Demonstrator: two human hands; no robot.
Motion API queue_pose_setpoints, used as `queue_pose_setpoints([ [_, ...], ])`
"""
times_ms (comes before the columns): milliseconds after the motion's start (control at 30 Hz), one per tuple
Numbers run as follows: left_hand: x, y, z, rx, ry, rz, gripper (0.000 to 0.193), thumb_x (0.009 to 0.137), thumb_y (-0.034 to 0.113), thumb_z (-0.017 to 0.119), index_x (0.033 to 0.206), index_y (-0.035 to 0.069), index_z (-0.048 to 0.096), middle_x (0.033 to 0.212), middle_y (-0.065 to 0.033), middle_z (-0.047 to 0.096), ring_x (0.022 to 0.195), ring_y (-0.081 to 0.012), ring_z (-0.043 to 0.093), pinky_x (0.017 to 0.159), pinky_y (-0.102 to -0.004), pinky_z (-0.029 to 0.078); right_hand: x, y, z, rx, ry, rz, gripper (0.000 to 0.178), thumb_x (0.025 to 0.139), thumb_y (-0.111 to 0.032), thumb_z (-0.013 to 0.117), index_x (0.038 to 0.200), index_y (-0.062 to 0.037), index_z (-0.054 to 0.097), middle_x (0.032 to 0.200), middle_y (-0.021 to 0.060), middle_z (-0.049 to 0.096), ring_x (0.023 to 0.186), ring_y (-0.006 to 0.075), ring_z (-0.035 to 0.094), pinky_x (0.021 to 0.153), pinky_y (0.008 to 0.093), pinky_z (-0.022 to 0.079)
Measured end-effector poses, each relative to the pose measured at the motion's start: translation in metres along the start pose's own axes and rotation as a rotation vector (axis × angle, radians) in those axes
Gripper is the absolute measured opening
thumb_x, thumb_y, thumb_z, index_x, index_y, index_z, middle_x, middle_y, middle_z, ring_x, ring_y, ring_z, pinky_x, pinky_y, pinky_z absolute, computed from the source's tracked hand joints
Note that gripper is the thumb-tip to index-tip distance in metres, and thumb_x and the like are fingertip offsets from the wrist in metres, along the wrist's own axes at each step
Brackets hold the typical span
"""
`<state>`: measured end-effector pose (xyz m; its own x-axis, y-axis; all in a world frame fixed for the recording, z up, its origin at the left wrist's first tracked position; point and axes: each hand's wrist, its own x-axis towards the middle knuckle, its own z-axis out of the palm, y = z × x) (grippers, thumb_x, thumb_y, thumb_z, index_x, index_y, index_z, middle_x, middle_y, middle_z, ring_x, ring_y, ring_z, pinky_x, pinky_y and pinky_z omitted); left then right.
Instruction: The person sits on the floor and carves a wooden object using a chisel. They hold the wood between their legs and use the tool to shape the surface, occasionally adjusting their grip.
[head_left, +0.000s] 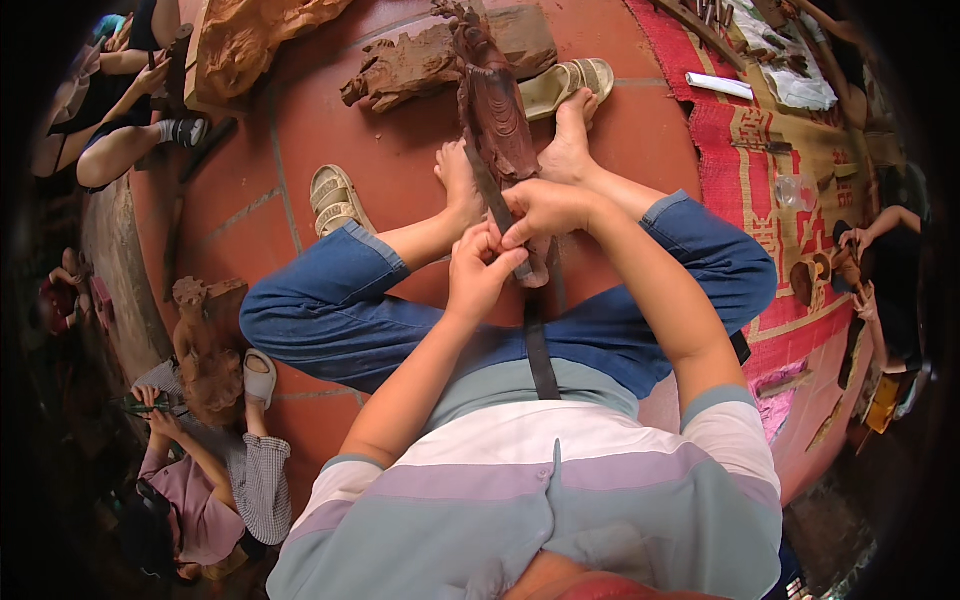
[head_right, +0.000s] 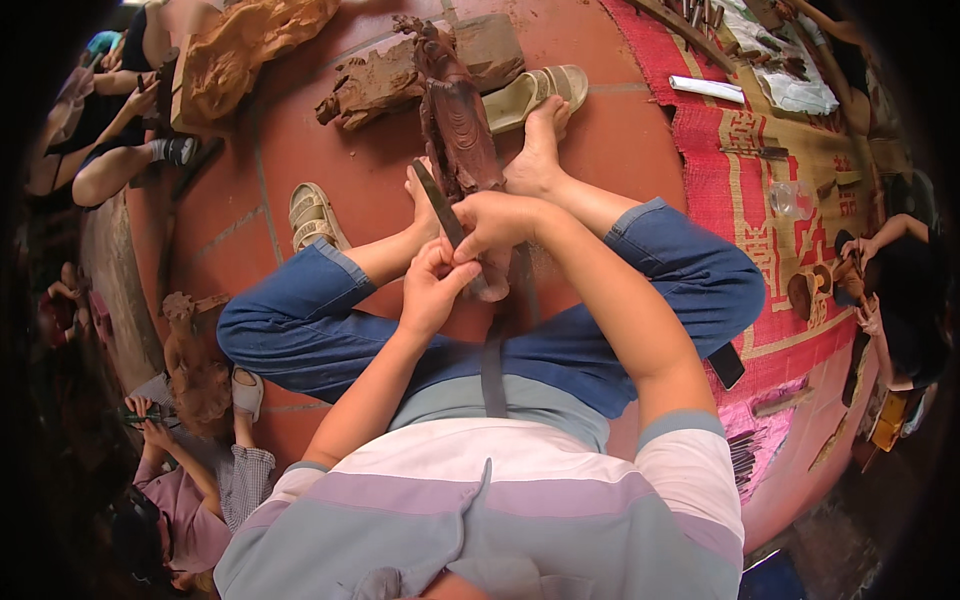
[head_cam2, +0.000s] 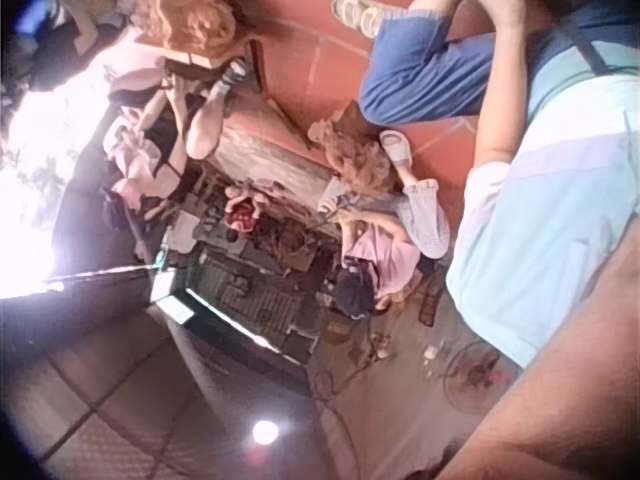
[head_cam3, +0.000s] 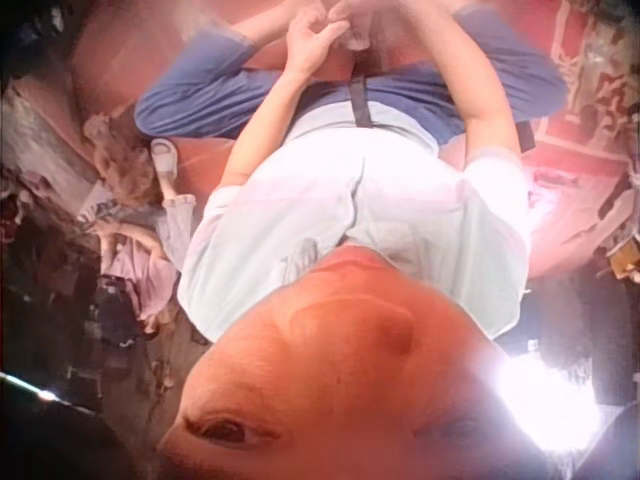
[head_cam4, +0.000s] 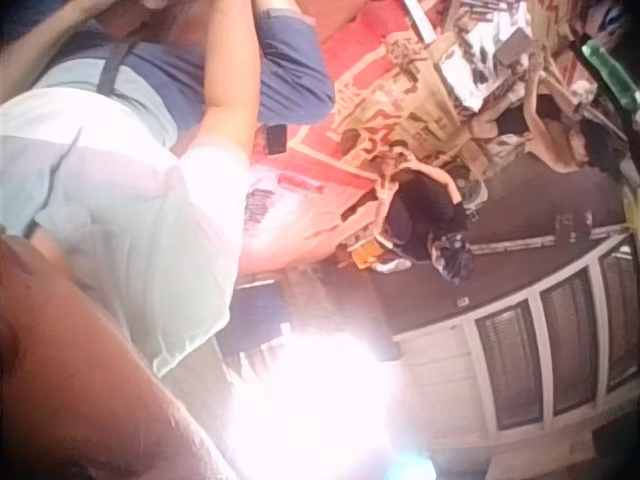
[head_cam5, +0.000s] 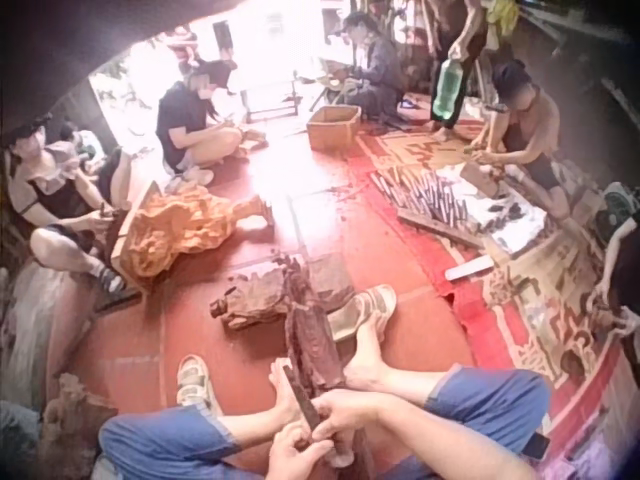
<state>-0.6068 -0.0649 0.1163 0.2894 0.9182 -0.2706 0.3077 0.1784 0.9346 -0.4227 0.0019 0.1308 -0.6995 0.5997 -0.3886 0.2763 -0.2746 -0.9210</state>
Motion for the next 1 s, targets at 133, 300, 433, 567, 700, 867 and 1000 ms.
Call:
queue_pose_setpoints([
  [133, 0.024, -0.02, 0.0, -0.302, -0.01, -0.171, 0.008, 0.085, 0.006, 0.065, 0.091, 0.003, 0.06, 0.091, -0.0003, 0.061, 0.084, -0.0062, 0.056, 0.072, -0.0218, 0.045, 0.019, -0.02, -0.013, 0.068, -0.003, 0.251, 0.023, 0.073, -0.009, 0.071, 0.094, -0.0033, 0.063, 0.087, 0.0035, 0.066, 0.077, 0.0115, 0.061, 0.071, 0.0281, 0.049],
  [300, -0.008, 0.012, -0.008, -0.319, -0.095, -0.197, 0.011, 0.083, 0.007, 0.068, 0.092, 0.003, 0.061, 0.093, -0.0002, 0.062, 0.086, -0.0074, 0.057, 0.08, -0.0222, 0.045, 0.002, -0.029, 0.003, -0.17, -0.105, 0.061, 0.028, 0.07, -0.011, 0.072, 0.095, -0.0025, 0.063, 0.084, 0.0076, 0.066, 0.079, 0.015, 0.062, 0.073, 0.0298, 0.049],
  [433, 0.011, -0.011, -0.004, -0.229, -0.03, -0.174, 0.015, 0.083, 0.006, 0.068, 0.096, 0.004, 0.061, 0.091, 0.0018, 0.062, 0.082, -0.0062, 0.057, 0.074, -0.0179, 0.044, 0.022, -0.02, -0.009, -0.061, -0.054, 0.237, 0.027, 0.07, -0.013, 0.073, 0.094, -0.0037, 0.065, 0.084, 0.0072, 0.068, 0.075, 0.0152, 0.063, 0.069, 0.0298, 0.051],
  [567, 0.007, 0.012, -0.013, -0.476, -0.058, -0.333, 0.012, 0.082, 0.007, 0.069, 0.09, 0.003, 0.062, 0.092, -0.0008, 0.063, 0.083, -0.0084, 0.059, 0.075, -0.0216, 0.046, 0.028, -0.02, -0.008, -0.236, -0.103, 0.113, 0.031, 0.07, -0.015, 0.074, 0.098, -0.0038, 0.065, 0.088, 0.0096, 0.068, 0.084, 0.0184, 0.064, 0.076, 0.0309, 0.049],
  [700, -0.014, -0.001, -0.01, -0.517, -0.115, -0.16, 0.015, 0.083, 0.005, 0.068, 0.097, 0.005, 0.061, 0.096, 0.001, 0.06, 0.089, -0.0062, 0.056, 0.083, -0.0224, 0.044, 0.012, -0.048, 0.009, -0.536, -0.135, 0.02, 0.03, 0.069, -0.015, 0.073, 0.095, -0.0032, 0.067, 0.085, 0.0113, 0.067, 0.083, 0.0214, 0.065, 0.076, 0.0316, 0.05],
  [867, 0.016, -0.006, -0.01, -0.455, -0.062, -0.248, 0.017, 0.083, 0.007, 0.068, 0.098, 0.006, 0.061, 0.094, 0.0015, 0.06, 0.084, -0.0069, 0.057, 0.077, -0.0205, 0.046, 0.043, -0.029, -0.001, -0.4, -0.089, 0.203, 0.019, 0.067, -0.011, 0.069, 0.087, -0.0103, 0.068, 0.075, 0.0071, 0.065, 0.067, 0.0182, 0.065, 0.055, 0.0309, 0.051],
  [1000, -0.014, 0.003, -0.016, -0.508, -0.135, -0.255, 0.013, 0.084, 0.007, 0.067, 0.095, 0.007, 0.059, 0.096, 0.0001, 0.061, 0.093, -0.0084, 0.058, 0.083, -0.0246, 0.046, 0.021, -0.038, 0.006, -0.438, -0.114, -0.045, 0.029, 0.065, -0.014, 0.07, 0.093, -0.0054, 0.066, 0.082, 0.0118, 0.067, 0.074, 0.0241, 0.065, 0.068, 0.0343, 0.05],
])
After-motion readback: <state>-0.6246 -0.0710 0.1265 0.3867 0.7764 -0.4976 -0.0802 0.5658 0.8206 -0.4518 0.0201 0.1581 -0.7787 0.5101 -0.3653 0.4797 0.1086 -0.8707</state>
